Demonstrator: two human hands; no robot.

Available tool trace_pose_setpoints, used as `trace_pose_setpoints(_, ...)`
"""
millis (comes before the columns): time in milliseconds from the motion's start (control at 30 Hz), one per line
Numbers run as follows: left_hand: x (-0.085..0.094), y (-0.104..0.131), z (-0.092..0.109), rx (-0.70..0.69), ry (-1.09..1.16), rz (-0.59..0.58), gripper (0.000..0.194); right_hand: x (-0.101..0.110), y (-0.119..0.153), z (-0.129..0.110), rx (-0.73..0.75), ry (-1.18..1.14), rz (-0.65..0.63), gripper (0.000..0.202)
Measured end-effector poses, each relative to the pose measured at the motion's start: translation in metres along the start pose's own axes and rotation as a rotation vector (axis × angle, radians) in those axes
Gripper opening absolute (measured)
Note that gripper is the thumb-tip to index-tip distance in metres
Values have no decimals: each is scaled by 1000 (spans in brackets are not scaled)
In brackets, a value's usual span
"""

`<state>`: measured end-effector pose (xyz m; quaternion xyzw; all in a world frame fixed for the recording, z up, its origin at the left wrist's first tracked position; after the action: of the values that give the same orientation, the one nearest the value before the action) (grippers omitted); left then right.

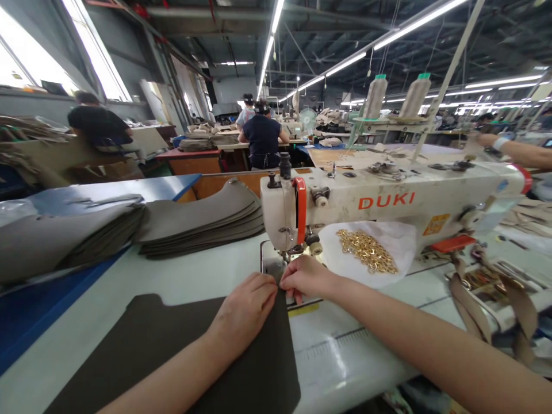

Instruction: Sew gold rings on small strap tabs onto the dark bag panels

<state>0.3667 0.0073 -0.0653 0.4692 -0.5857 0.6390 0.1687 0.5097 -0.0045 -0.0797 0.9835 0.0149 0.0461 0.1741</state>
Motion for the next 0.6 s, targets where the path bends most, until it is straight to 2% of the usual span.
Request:
trace_pose_setpoints(200,-5,-2,-2,31,12,-39,21,-1,5,-3,80,171,52,13)
trace_pose_setpoints(400,-4,-4,-1,53,32,-52,18,4,31,-2,352,500,198,14)
trace_pose_setpoints(467,-3,-4,-1,59,50,-44,17,5,44,5,458,599,160,14)
trace_pose_setpoints(600,-4,-3,-2,68,84,-53,17,0,73,18,766,922,-45,16)
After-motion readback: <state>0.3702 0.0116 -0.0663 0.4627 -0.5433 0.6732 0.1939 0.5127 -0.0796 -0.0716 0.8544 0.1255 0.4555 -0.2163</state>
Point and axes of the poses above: each hand's wrist, its own y-axis away from the middle knuckle, its own x-axis out of the back of the hand, z = x × y, the point moved 3 cm from there along -y, towards the middle knuckle, and after that the axes turned 15 degrees about -y, right-handed, at the moved point
